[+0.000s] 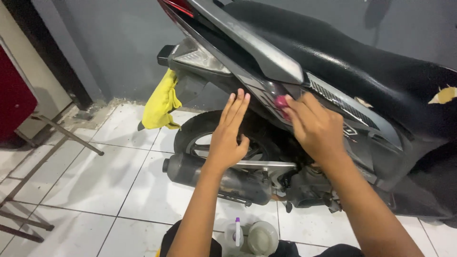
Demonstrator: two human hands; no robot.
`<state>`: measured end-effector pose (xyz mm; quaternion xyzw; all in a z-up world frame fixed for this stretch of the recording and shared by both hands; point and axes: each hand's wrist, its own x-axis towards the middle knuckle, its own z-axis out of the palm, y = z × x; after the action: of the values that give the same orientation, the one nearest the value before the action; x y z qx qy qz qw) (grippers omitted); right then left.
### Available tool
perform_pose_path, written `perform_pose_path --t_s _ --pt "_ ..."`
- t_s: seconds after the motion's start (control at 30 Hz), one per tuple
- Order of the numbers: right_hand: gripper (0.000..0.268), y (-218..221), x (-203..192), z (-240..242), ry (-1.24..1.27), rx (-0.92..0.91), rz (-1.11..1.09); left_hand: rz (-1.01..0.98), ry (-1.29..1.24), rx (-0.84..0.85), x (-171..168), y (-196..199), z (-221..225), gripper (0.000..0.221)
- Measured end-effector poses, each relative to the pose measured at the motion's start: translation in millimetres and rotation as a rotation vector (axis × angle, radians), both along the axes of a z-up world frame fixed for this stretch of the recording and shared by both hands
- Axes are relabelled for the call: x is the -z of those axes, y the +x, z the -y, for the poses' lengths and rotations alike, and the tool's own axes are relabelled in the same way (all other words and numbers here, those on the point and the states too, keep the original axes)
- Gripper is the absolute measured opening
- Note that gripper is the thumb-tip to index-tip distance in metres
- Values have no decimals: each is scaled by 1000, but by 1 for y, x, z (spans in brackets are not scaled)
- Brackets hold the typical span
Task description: The person sprays a cleaning solution onto the side of a motorcycle and then uses a pink sponge to scrub the bodywork. They dip the sponge into a bucket of water and continue scrubbing the side panels and rear section of the bike.
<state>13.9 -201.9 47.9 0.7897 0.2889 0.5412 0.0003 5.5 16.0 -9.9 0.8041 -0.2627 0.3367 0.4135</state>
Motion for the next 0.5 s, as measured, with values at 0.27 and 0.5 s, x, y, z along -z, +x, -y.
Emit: perform_pose_path --t_s 0.27,0.5 --pt "16 6 -26 -24 -31 -26 -17 -34 -8 11 -4 -3 -2 98" --pt "15 5 0 4 -2 -45 6 -29 18 21 -12 -11 -11 96"
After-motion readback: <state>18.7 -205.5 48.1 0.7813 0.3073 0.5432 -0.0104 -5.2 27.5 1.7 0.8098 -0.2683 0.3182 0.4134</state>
